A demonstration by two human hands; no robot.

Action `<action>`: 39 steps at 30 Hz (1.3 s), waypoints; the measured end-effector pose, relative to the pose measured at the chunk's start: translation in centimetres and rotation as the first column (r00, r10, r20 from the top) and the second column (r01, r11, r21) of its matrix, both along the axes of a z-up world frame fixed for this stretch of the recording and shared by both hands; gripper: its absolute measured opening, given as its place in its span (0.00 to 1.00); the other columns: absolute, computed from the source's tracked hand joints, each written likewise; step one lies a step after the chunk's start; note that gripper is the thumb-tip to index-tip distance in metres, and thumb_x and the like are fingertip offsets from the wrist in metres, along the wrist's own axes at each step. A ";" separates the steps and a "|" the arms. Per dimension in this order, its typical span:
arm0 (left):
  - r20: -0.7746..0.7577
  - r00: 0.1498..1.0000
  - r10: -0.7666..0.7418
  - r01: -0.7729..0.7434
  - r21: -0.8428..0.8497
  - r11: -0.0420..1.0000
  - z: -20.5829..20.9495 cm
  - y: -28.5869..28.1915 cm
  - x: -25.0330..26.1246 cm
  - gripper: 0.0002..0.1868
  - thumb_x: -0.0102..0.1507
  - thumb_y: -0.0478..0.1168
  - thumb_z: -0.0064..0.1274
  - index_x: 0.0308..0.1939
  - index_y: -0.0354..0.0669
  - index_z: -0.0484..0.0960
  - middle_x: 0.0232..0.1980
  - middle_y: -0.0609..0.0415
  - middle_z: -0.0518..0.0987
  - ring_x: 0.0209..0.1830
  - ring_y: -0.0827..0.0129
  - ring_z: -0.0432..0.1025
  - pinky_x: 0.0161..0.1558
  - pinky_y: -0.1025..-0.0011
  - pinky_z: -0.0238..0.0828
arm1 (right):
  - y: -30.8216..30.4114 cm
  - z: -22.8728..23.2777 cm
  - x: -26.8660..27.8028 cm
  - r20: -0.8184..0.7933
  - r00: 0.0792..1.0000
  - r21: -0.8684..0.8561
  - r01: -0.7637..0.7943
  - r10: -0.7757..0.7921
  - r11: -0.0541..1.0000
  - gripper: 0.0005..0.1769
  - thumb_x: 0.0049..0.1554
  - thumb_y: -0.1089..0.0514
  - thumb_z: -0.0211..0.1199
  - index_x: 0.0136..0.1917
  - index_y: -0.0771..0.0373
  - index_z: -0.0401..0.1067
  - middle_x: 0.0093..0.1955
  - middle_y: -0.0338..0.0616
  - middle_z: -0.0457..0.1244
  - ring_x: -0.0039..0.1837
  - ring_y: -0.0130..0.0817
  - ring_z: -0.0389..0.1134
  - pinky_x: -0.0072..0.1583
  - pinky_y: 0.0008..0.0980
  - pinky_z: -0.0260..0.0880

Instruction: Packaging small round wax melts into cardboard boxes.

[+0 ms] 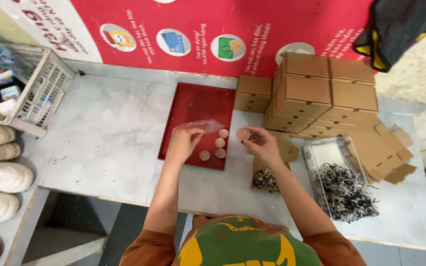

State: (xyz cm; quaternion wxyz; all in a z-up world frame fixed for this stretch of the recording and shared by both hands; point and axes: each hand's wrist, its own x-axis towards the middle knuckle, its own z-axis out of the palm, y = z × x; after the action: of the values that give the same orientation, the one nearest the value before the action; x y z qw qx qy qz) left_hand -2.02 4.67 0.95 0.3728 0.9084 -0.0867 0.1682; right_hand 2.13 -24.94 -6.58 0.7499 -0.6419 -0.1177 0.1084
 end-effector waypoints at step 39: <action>-0.045 0.940 -0.338 0.230 -0.649 0.725 -11.6 -17.5 0.1 0.05 0.67 0.33 0.56 0.42 0.37 0.75 0.62 0.52 0.72 0.50 0.70 0.76 0.47 0.72 0.77 | -14.3 -3.7 -7.9 -0.141 0.964 -0.049 0.222 -0.227 0.974 0.10 0.65 0.61 0.62 0.55 0.70 0.75 0.46 0.42 0.70 0.49 0.27 0.71 0.55 0.29 0.74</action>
State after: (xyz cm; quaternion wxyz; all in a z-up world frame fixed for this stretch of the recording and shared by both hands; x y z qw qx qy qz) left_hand -1.95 -12.84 -10.62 0.6840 0.7151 -0.1332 0.0547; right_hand -5.73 -39.20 -10.30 0.7532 -0.6538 0.0128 0.0712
